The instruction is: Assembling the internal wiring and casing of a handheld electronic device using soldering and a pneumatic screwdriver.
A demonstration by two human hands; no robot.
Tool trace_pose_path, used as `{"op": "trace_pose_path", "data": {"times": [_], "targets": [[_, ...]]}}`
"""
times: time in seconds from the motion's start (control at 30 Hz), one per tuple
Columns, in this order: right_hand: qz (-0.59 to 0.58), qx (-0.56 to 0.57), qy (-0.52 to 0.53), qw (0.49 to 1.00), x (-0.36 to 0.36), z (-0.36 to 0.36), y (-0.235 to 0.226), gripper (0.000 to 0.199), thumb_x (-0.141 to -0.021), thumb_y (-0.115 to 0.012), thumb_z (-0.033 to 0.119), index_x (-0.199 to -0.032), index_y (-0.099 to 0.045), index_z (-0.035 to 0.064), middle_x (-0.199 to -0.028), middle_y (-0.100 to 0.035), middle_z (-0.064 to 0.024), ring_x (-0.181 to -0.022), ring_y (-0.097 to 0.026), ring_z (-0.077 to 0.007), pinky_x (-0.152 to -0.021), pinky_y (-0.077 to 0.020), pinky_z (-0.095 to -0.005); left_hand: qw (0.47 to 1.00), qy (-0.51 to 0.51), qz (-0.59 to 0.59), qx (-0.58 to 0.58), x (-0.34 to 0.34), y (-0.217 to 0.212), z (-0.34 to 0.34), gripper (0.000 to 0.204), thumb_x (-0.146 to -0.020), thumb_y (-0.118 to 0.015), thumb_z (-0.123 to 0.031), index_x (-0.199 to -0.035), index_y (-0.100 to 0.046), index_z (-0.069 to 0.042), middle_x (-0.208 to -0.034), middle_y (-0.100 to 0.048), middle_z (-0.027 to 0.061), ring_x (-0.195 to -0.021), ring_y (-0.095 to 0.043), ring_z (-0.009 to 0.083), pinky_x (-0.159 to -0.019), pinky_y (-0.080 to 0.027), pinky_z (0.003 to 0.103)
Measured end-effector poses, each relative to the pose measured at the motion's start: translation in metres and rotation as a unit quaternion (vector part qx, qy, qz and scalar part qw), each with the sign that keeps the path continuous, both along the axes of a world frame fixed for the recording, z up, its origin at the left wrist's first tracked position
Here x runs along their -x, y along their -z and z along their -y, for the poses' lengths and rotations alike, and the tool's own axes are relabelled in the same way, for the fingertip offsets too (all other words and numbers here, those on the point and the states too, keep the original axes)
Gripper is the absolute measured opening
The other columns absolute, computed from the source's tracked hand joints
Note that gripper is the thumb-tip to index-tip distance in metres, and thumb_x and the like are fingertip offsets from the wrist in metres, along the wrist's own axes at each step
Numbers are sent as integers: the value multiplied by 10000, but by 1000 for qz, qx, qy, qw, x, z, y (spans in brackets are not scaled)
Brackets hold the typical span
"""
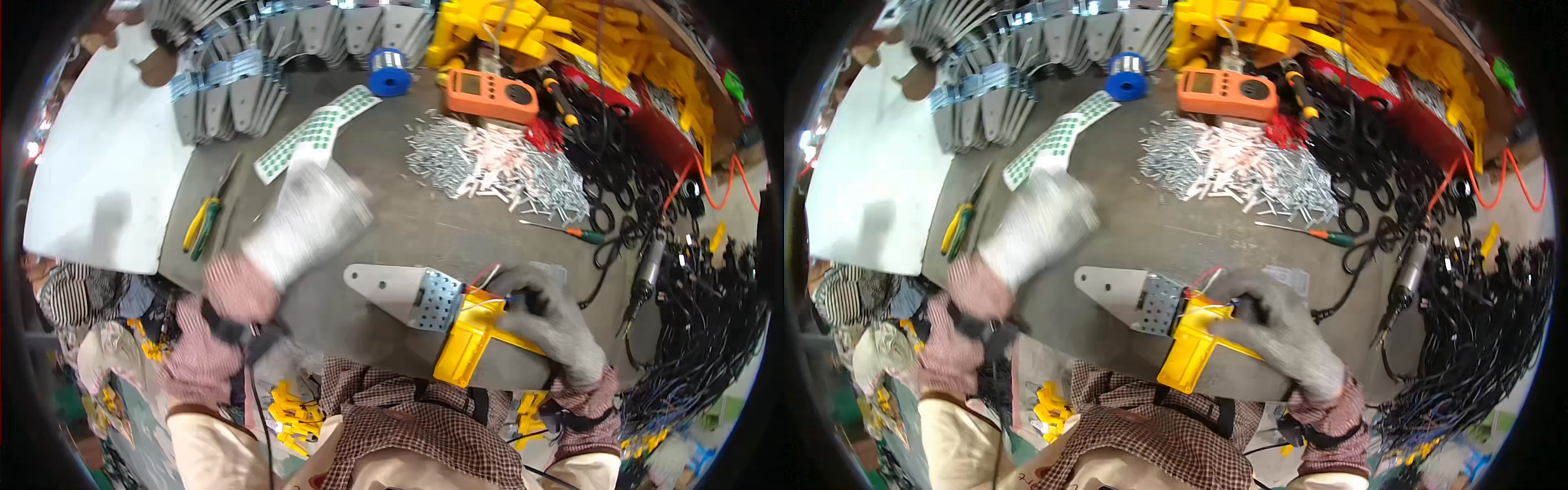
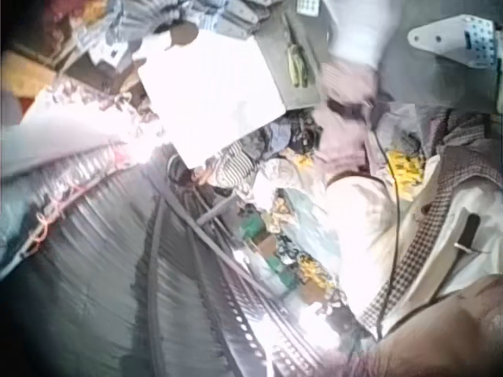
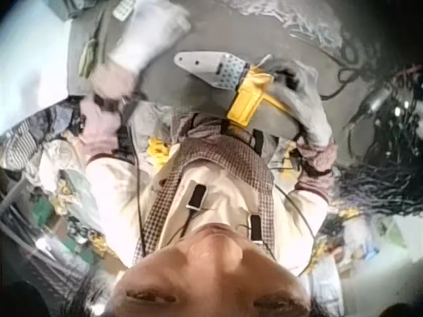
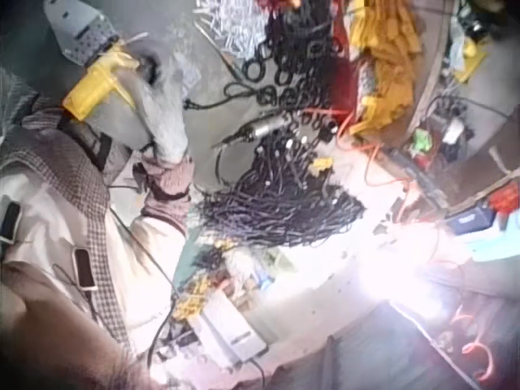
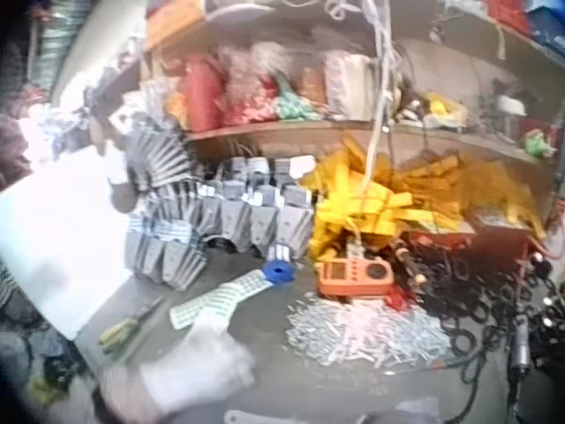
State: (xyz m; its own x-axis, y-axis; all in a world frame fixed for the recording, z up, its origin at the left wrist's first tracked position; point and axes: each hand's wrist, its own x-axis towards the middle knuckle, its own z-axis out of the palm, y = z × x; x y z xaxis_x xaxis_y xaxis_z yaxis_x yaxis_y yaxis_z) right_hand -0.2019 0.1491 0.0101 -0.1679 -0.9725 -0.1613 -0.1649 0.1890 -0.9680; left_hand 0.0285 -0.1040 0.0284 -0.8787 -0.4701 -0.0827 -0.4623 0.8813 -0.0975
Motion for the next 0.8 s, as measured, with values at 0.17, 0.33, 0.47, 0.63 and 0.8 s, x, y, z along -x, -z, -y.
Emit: {"op": "trace_pose_path", "data": {"times": [0.17,0.33,0.47,0.63,0.8], "targets": [[121,-56,138,981,20,-4,-59,623,-827,-715,118,-1400,-491,17,-1340,-598,-161,-987,-598,-155,-936,-495,-300,984,-74,-50,151,-88,-43,36,420,-850,-625,-63,-1265,-624,-135,-1258,-585,129,-1255,-508,327,-1089,-376,501],[-71,-22,179,981,92,66,-33,760,-919,-681,328,-1552,-360,59,-1241,-617,-75,-976,-612,-146,-865,-492,-263,994,11,65,90,-173,-12,17,521,-754,-649,-39,-1267,-624,-126,-1344,-572,125,-1340,-470,340,-1157,-342,504],[-32,122,226,966,113,150,-24,616,-917,-705,285,-1464,-475,121,-1059,-621,-25,-852,-574,-106,-799,-488,-237,1000,27,-6,-8,-149,-10,6,359,-783,-676,-64,-1140,-671,-93,-1224,-655,106,-1246,-562,347,-1111,-400,494],[-365,246,159,884,128,137,-57,256,-931,-651,51,-1184,-622,24,-1018,-707,-55,-841,-652,-147,-740,-523,-273,848,95,-356,-380,-37,-37,-56,125,-932,-636,-85,-1034,-676,-25,-923,-662,112,-964,-650,279,-893,-513,385],[-239,232,305,892,77,63,-104,185,-1016,-558,216,-1059,-627,49,-768,-610,16,-536,-487,-60,-503,-391,-207,787,35,-402,-466,30,1,-75,155,-943,-561,2,-1044,-679,4,-898,-653,116,-904,-639,230,-817,-514,335]]}}
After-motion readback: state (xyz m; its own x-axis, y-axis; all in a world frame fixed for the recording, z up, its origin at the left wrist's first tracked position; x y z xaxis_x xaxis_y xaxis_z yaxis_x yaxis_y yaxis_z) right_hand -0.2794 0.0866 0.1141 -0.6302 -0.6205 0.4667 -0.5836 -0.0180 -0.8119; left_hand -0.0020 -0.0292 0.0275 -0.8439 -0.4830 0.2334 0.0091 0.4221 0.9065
